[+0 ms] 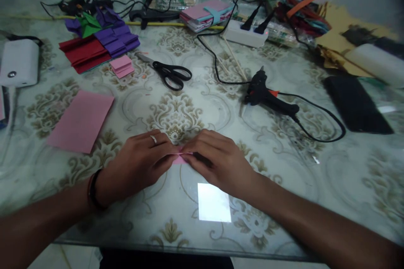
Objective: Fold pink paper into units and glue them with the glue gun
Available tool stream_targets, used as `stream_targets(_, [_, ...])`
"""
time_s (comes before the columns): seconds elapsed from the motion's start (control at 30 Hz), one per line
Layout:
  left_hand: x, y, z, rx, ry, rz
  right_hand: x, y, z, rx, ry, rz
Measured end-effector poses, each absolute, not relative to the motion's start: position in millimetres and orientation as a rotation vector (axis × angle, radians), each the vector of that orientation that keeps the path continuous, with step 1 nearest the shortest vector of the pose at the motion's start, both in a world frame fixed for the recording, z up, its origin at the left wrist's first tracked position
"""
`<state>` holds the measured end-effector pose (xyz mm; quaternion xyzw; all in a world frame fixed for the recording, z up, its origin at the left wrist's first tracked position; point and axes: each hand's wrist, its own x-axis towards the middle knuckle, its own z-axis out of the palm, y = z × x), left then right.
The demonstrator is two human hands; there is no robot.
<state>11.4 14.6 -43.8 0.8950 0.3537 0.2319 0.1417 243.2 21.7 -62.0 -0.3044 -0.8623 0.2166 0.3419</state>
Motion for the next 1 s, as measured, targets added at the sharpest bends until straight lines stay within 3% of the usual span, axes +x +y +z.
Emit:
stream_targets(0.43, [19, 11, -39, 2.567, 0.887, 0.667, 231, 15, -57, -0.749, -2.234, 0.454])
stream_targets(1.0, [9, 13, -34, 2.326, 0.959, 0.622, 242, 20, -58, -0.776, -2.141, 0.687])
